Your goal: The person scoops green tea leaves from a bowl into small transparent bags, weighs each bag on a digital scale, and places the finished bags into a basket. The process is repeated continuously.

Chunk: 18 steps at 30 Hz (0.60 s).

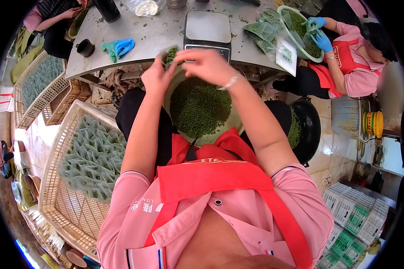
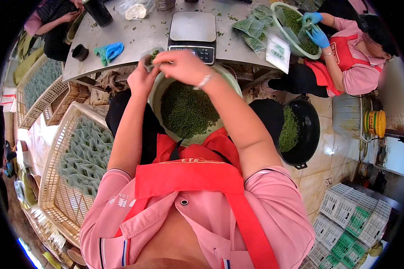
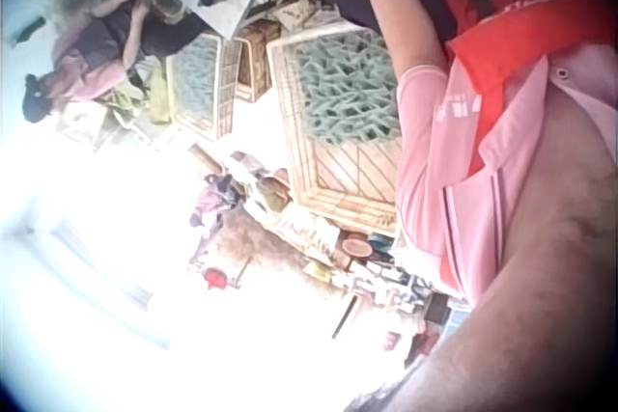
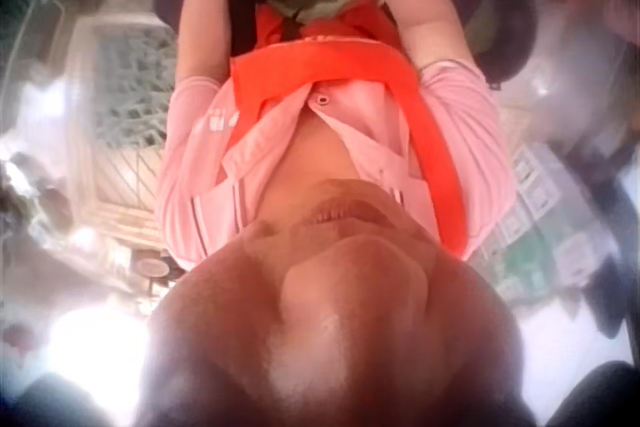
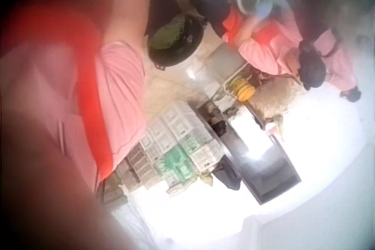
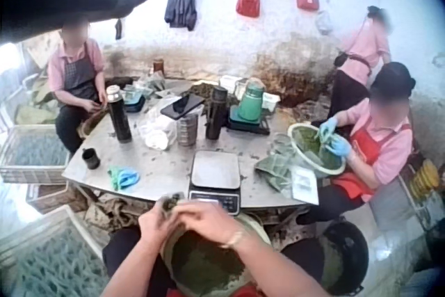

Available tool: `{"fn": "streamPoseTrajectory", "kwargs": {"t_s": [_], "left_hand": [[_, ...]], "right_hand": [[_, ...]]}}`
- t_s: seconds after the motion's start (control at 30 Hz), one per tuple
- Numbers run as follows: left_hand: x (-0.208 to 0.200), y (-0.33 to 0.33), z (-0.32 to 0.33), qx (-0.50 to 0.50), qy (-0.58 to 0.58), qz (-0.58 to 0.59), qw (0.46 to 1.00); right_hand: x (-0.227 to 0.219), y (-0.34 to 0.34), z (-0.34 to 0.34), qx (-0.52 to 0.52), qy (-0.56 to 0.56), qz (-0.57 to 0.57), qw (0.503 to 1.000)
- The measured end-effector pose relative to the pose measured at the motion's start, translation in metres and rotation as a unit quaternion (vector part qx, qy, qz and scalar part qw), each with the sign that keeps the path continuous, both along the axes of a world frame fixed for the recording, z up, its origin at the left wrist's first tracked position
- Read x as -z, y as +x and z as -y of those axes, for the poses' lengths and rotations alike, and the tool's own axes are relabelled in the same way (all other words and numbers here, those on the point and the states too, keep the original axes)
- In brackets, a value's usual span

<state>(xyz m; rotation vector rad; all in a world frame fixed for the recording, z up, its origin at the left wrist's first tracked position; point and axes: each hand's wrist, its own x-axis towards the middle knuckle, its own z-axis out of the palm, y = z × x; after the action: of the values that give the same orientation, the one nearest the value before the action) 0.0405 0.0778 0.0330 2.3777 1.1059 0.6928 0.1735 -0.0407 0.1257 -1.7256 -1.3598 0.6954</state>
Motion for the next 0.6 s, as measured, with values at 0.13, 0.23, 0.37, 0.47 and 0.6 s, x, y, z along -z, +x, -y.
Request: {"fn": "streamPoseTrajectory", "kwargs": {"t_s": [0.13,0.23,0.37,0.47,0.6], "left_hand": [[-0.014,-0.004,-0.003,-0.058,-0.138,0.028,0.988],[-0.004,0.001,-0.004,-0.069,-0.083,0.057,0.993],[0.006,0.003,-0.007,-0.017,-0.073,0.124,0.989],[-0.004,-0.01,-0.004,-0.027,-0.217,0.151,0.964],[0.014,-0.031,-0.021,-0.03,-0.273,0.305,0.912]], "right_hand": [[0.024,0.102,0.028,0.293,0.238,0.074,0.923],[0.058,0.203,0.032,0.406,0.073,0.174,0.894],[0.061,0.247,0.019,0.415,0.009,0.195,0.889],[0.044,0.204,-0.003,0.428,0.142,0.099,0.887],[0.033,0.087,-0.03,0.353,0.308,0.094,0.878]]}}
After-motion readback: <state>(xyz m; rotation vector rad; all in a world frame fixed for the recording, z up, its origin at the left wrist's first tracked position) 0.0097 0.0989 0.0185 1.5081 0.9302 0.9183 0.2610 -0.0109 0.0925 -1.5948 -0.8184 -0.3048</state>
